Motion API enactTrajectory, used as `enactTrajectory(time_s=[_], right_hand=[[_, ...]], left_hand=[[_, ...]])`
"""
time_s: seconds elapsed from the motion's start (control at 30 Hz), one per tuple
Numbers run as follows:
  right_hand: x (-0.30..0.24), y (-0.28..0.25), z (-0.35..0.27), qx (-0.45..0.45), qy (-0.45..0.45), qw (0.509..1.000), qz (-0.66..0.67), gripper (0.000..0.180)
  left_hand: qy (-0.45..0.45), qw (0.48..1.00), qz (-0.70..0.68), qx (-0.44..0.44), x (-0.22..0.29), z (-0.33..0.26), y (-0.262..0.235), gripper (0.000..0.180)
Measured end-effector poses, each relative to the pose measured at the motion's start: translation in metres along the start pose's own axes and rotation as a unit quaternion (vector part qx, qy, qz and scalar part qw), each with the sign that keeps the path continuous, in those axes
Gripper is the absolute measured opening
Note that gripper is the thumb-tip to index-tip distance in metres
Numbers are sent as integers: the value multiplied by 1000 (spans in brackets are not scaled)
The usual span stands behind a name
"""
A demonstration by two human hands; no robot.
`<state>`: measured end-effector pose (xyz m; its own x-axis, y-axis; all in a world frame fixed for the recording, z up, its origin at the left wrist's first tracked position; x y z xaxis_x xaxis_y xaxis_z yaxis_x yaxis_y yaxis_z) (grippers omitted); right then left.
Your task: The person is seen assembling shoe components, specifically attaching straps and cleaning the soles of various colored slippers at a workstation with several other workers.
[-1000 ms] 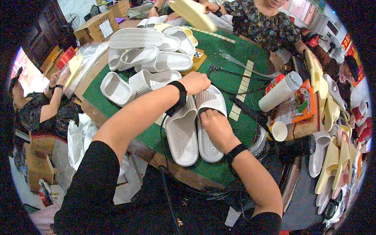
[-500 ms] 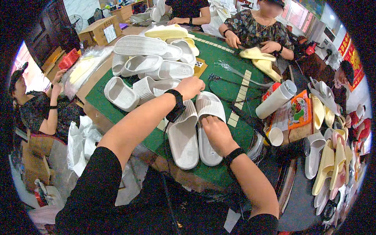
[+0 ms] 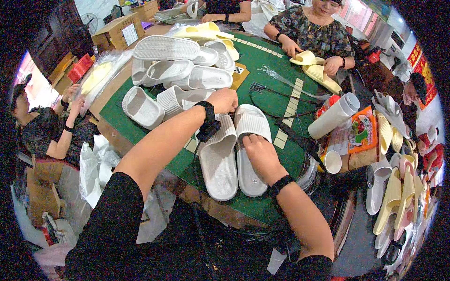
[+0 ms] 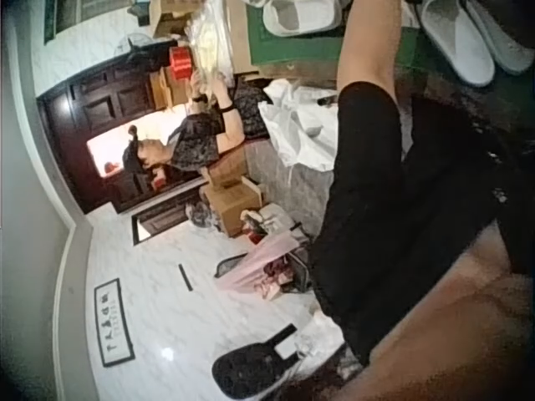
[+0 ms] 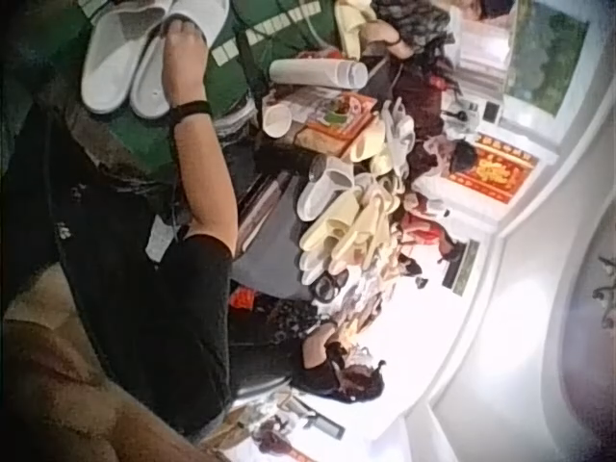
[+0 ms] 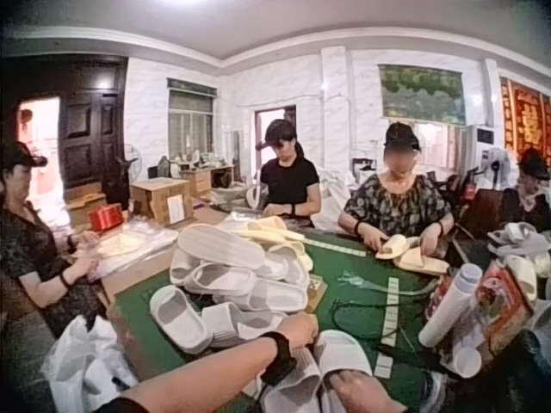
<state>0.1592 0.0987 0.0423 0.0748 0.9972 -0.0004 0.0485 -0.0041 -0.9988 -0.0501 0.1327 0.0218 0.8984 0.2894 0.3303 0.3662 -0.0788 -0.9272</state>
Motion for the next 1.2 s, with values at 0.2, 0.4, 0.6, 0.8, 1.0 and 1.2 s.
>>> enactTrajectory(time_s=[0.2,0.4,0.6,0.8,1.0,1.2], right_hand=[[4,4,0,3,2,1000,2,22],[3,2,1,0,2,1000,10,20],[6,2,-2,6,1,1000,18,21],[5,2,-1,4,-4,1000,16,22],[4,-1,-1,-1,3,1000,27,25],[5,-1,1,-3,-1,999,34,26]], left_hand=[[-19,995,60,-74,23,-1,-5,25],[-56,997,48,0,18,3,-2,16],[-38,995,52,-74,16,6,5,27],[45,999,9,-16,4,4,5,13],[65,996,-45,-35,5,9,9,15],[39,997,-13,-64,8,11,10,16]])
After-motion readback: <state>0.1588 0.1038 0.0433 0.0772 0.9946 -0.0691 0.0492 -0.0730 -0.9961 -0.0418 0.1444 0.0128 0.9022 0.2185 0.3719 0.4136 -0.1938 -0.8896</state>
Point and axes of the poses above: each hand's wrist, its own z-axis towards the middle knuckle, its own y-axis out of the palm, x = y × z, the point moved 7 cm from there along z, towards the middle knuckle, and after that the axes turned 15 degrees about -x, right-handed, at the moved point
